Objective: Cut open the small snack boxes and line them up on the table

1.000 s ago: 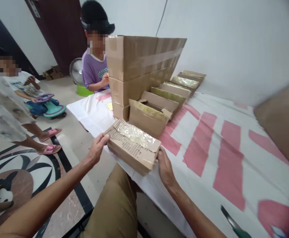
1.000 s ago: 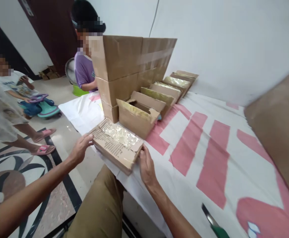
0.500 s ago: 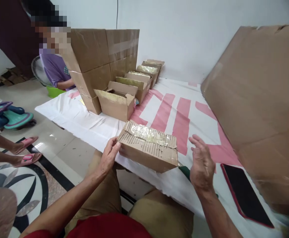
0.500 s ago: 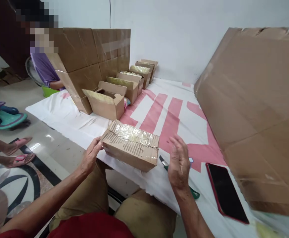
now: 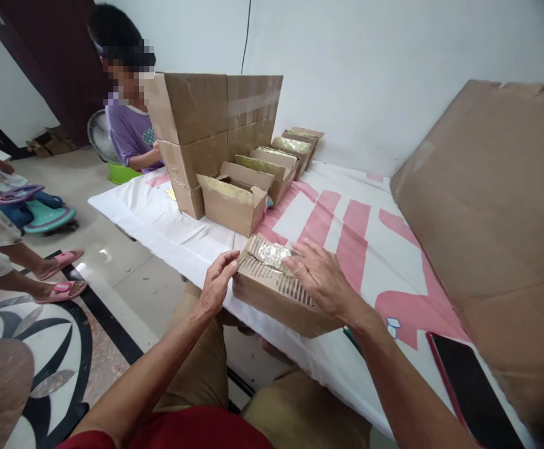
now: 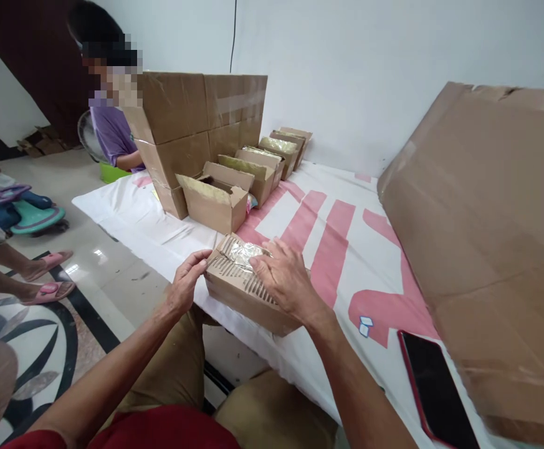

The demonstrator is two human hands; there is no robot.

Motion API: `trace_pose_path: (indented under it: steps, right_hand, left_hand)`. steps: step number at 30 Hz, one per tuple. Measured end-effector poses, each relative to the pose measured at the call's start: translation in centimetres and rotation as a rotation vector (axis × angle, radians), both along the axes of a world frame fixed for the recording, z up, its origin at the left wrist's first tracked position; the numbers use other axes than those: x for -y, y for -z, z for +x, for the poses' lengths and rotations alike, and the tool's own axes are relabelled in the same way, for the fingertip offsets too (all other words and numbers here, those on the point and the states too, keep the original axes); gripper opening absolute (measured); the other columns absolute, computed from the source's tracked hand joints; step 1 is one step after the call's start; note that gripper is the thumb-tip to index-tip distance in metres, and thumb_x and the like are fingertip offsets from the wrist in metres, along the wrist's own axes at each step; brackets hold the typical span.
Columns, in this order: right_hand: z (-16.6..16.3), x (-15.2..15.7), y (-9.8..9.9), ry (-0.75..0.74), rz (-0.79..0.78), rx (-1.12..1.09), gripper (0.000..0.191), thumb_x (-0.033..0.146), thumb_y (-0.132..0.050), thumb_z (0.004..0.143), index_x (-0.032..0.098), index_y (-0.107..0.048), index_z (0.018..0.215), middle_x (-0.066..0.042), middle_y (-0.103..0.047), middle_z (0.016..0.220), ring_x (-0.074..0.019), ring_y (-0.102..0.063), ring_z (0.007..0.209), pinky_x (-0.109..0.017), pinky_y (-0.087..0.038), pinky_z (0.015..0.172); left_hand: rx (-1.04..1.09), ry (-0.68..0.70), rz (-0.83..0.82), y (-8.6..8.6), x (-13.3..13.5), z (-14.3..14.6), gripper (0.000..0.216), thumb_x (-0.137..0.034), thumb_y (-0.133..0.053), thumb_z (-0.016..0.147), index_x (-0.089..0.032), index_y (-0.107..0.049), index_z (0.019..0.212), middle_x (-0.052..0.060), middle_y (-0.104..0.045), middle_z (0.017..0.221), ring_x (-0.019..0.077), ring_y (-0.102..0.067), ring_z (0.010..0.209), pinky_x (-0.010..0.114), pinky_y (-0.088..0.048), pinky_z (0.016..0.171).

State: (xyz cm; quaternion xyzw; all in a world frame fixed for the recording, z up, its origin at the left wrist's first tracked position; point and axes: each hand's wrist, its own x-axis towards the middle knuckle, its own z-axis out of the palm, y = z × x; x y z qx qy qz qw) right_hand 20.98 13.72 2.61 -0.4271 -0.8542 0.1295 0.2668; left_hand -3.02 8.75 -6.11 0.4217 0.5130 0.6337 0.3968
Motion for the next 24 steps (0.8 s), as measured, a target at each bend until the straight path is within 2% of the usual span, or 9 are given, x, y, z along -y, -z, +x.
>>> trace_pose_path:
  steps: [6, 10, 13, 15, 17, 18, 20, 22, 24]
  right_hand:
    - [-1.8, -0.8, -0.1, -0.01, -0.051, 0.053, 0.058, 0.06, -0.032, 0.105, 0.026, -0.078, 0.115, -0.01, -0.065, 0.144, -0.037, -0.048, 0.143, -0.062, -0.036, 0.118]
    - [-2.6, -1.2, 0.0, 0.014, -0.052, -0.001, 0.055, 0.057, -0.034, 0.105, 0.026, -0.078, 0.113, -0.009, -0.065, 0.144, -0.036, -0.048, 0.143, -0.061, -0.035, 0.118]
    - [-0.9, -0.7, 0.0, 0.032, -0.055, -0.115, 0.048, 0.058, -0.044, 0.101, 0.025, -0.079, 0.107, -0.009, -0.069, 0.139, -0.0337, -0.056, 0.137, -0.057, -0.039, 0.116]
    - [2.0, 0.5, 0.4, 0.162, -0.004, -0.273, 0.044, 0.057, -0.048, 0.101, 0.025, -0.077, 0.111, -0.008, -0.071, 0.135, -0.0298, -0.061, 0.13, -0.051, -0.043, 0.114]
    - [5.9, 2.6, 1.7, 0.345, 0.005, -0.349, 0.041, 0.055, -0.05, 0.1, 0.025, -0.076, 0.112, -0.008, -0.076, 0.124, -0.0276, -0.067, 0.12, -0.046, -0.049, 0.107]
    - [8.0, 3.8, 2.7, 0.428, -0.036, -0.317, 0.04, 0.054, -0.05, 0.099, 0.025, -0.076, 0.109, -0.008, -0.078, 0.117, -0.0278, -0.07, 0.114, -0.045, -0.052, 0.102]
    - [11.8, 6.3, 5.6, 0.493, -0.155, -0.174, 0.04, 0.054, -0.051, 0.095, 0.024, -0.076, 0.102, -0.01, -0.079, 0.109, -0.0307, -0.072, 0.106, -0.046, -0.056, 0.092]
    - [14.4, 8.3, 8.9, 0.523, -0.181, 0.019, 0.04, 0.051, -0.053, 0.09, 0.022, -0.075, 0.106, -0.013, -0.078, 0.116, -0.0356, -0.07, 0.112, -0.052, -0.054, 0.095]
    - [15.4, 9.4, 11.7, 0.559, -0.157, 0.205, 0.041, 0.047, -0.053, 0.09, 0.021, -0.074, 0.113, -0.015, -0.075, 0.125, -0.0381, -0.067, 0.117, -0.056, -0.053, 0.096]
  left_hand:
    - [0.02, 0.008, -0.002, -0.3, 0.3, 0.3, 0.037, -0.046, -0.064, 0.086, -0.018, -0.075, 0.108, 0.008, -0.077, 0.11, 0.0261, -0.067, 0.108, 0.038, -0.051, 0.1]
    - [0.01, -0.012, -0.008, -0.3, 0.3, 0.4, 0.035, -0.044, -0.064, 0.086, -0.018, -0.074, 0.107, 0.008, -0.076, 0.11, 0.0257, -0.067, 0.108, 0.038, -0.052, 0.1]
    - [-0.015, -0.043, 0.017, -0.4, 0.0, 0.0, 0.039, -0.042, -0.064, 0.087, -0.019, -0.072, 0.117, 0.009, -0.073, 0.115, 0.0267, -0.066, 0.112, 0.04, -0.051, 0.102]
    - [-0.085, -0.037, 0.081, -0.9, -0.4, -0.5, 0.039, -0.042, -0.065, 0.087, -0.021, -0.071, 0.12, 0.01, -0.069, 0.124, 0.0285, -0.063, 0.12, 0.042, -0.05, 0.105]
    - [-0.203, -0.001, 0.178, -1.7, -1.0, -1.0, 0.036, -0.042, -0.067, 0.086, -0.023, -0.074, 0.115, 0.011, -0.063, 0.134, 0.0312, -0.057, 0.131, 0.046, -0.046, 0.112]
    - [-0.263, 0.025, 0.222, -2.2, -1.4, -1.2, 0.034, -0.042, -0.068, 0.085, -0.023, -0.076, 0.111, 0.01, -0.06, 0.138, 0.0323, -0.053, 0.136, 0.047, -0.043, 0.116]
    - [-0.362, 0.1, 0.263, -3.0, -2.4, -1.4, 0.03, -0.042, -0.07, 0.083, -0.024, -0.079, 0.106, 0.01, -0.057, 0.144, 0.0339, -0.047, 0.143, 0.051, -0.035, 0.123]
    - [-0.427, 0.187, 0.249, -3.4, -3.4, -1.5, 0.031, -0.041, -0.069, 0.082, -0.024, -0.08, 0.105, 0.009, -0.054, 0.149, 0.0351, -0.043, 0.147, 0.055, -0.03, 0.126]
    - [-0.469, 0.259, 0.201, -3.4, -4.3, -1.3, 0.033, -0.04, -0.068, 0.081, -0.023, -0.08, 0.107, 0.009, -0.053, 0.154, 0.0359, -0.041, 0.149, 0.057, -0.028, 0.126]
